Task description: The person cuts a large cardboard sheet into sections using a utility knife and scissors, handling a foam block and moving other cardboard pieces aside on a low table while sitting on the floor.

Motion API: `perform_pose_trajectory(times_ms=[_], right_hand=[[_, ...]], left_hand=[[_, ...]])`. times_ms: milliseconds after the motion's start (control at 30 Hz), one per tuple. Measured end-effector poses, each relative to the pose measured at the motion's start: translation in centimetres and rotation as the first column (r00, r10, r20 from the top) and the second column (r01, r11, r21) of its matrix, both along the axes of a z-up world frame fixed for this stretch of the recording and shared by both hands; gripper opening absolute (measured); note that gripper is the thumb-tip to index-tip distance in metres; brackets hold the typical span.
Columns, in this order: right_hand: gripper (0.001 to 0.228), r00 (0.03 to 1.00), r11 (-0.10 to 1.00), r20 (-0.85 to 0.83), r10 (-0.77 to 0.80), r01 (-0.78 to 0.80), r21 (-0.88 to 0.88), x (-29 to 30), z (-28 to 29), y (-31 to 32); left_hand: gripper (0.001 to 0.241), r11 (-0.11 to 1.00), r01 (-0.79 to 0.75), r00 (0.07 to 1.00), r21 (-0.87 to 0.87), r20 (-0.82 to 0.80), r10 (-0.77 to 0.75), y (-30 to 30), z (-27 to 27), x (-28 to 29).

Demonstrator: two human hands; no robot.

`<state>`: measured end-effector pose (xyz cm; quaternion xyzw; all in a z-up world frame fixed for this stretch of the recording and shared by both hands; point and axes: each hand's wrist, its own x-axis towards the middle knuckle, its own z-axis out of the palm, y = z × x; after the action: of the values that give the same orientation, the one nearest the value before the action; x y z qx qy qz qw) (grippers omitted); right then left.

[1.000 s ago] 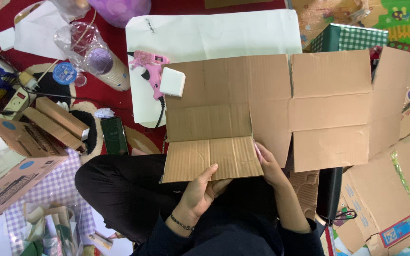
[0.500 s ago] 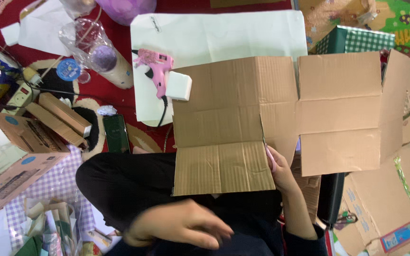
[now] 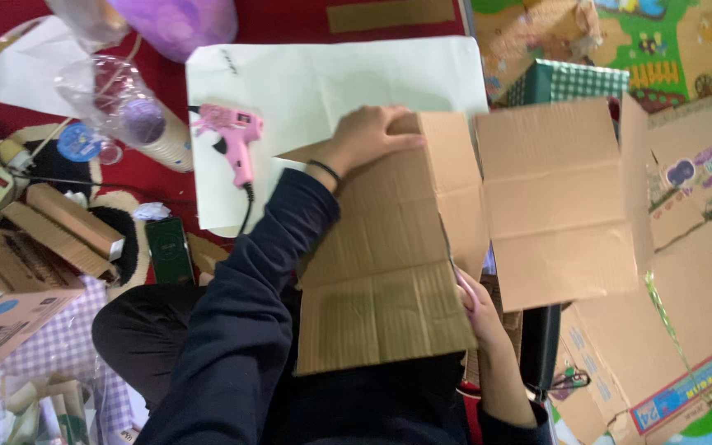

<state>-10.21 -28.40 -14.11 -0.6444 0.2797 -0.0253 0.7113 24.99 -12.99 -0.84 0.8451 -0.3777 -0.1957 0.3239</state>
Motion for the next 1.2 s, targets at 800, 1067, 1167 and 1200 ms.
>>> perform_pose_trajectory(times_ms=[800, 1067, 1167, 1200], right_hand=[[0.061, 0.979, 0.953, 0.179, 0.096, -0.142, 0.268, 4.3, 2.7, 2.1], [0.059, 0.987, 0.960, 0.108, 0.117, -0.141, 0.242, 3.0, 1.0, 2.1], [0.076, 0.966, 0.957, 0.090, 0.241, -0.252, 0.141, 2.5, 0.3, 1.2], [0.076, 0.966, 0.957, 0.091, 0.241, -0.252, 0.141, 2.6, 0.4, 1.3]], left_hand=[[0.046, 0.974, -0.007, 0.979, -0.227, -0.201, -0.040, -0.1, -2.3, 4.4], [0.044, 0.977, 0.036, 0.966, -0.209, -0.242, -0.087, 0.2, -3.9, 4.6], [0.042, 0.989, 0.068, 0.956, -0.133, -0.274, -0.103, 0.4, -2.3, 4.2], [0.042, 0.989, 0.068, 0.956, -0.133, -0.273, -0.103, 0.6, -2.1, 4.1]])
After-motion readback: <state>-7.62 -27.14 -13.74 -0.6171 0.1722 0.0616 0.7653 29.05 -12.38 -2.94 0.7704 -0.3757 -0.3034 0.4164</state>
